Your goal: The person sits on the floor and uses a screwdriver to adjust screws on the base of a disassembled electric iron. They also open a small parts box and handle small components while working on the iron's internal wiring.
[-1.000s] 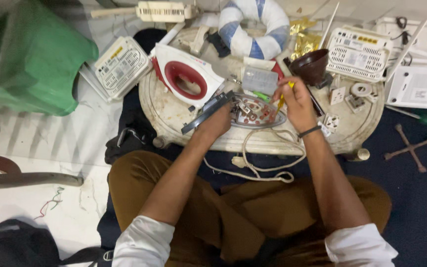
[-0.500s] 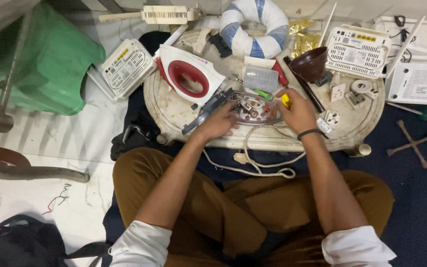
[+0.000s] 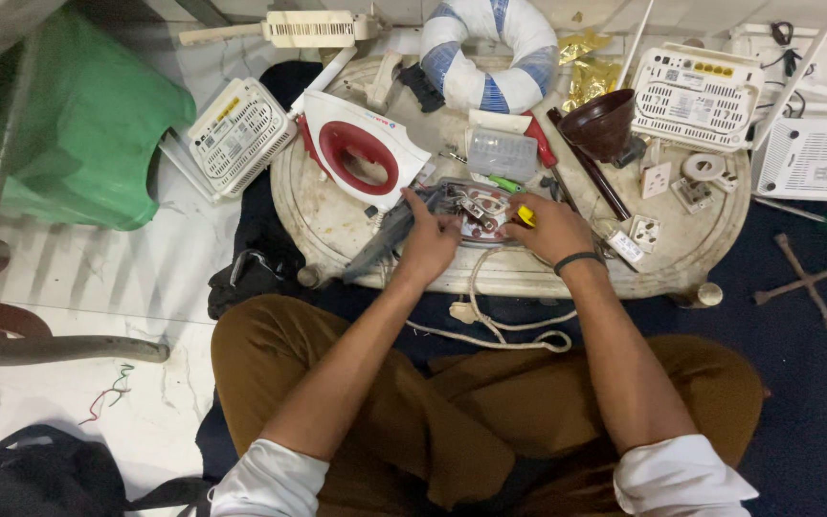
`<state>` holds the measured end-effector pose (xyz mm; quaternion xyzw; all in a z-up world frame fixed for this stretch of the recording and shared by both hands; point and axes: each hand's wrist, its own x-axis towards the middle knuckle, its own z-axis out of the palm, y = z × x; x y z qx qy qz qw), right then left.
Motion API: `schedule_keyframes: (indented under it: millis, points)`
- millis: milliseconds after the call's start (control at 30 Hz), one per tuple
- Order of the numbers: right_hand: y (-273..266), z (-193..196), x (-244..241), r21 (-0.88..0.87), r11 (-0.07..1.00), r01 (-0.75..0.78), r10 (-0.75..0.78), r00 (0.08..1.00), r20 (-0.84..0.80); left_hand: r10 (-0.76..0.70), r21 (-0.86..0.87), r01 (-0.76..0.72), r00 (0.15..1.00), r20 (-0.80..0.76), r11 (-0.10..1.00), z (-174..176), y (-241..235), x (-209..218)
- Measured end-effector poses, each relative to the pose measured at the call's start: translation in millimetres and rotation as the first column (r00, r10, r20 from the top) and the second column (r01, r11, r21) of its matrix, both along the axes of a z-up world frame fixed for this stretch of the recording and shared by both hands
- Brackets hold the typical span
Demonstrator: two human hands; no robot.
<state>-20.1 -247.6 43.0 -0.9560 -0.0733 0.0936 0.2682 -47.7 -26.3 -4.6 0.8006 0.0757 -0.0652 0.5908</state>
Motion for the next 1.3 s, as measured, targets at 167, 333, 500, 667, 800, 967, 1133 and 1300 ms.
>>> schedule_keyframes:
  millis: [167,333,500,667,800,967,1133,1300]
  points:
    - [1.0,-1.4,4.6,0.023,0.999,-0.037,0.037,0.999,-0.009,-0.147,-0.002,0.157,0.917,-0.37,0.988,37.8,-18.5,-21.4]
    - [5.1,2.4,2.6,0.152,0.981,-0.12,0.117,0.993,0.032,-0.239,0.465,0.315,0.947,-0.215,0.828,56.3,-22.3,-27.5]
    - [20.3,1.0,3.8,0.101,0.988,-0.118,0.114,0.992,0.046,-0.254,0.633,0.064,0.943,0.214,0.771,48.9,-3.6,-10.0]
    - [32.1,-7.6,4.8,0.007,0.991,-0.131,0.129,0.979,0.158,-0.275,0.742,-0.045,0.912,0.304,0.669,35.1,4.3,6.0]
    - [31.3,-9.9,10.1,-0.093,0.988,-0.122,0.128,0.99,0.061,-0.261,0.769,-0.013,0.937,0.233,0.639,32.6,5.7,7.2]
    - [27.7,-5.6,12.7,-0.125,0.983,-0.137,0.146,0.987,0.069,-0.242,0.75,0.097,0.967,0.086,0.654,43.2,6.8,8.5]
    - [27.7,-0.9,16.0,-0.108,0.991,-0.084,0.084,0.996,-0.007,-0.249,0.742,0.112,0.965,0.076,0.661,61.8,6.9,11.4]
    - [20.6,-9.2,18.7,-0.007,0.997,-0.076,0.076,0.997,0.003,-0.246,0.585,0.154,0.966,0.079,0.796,78.8,28.0,21.8]
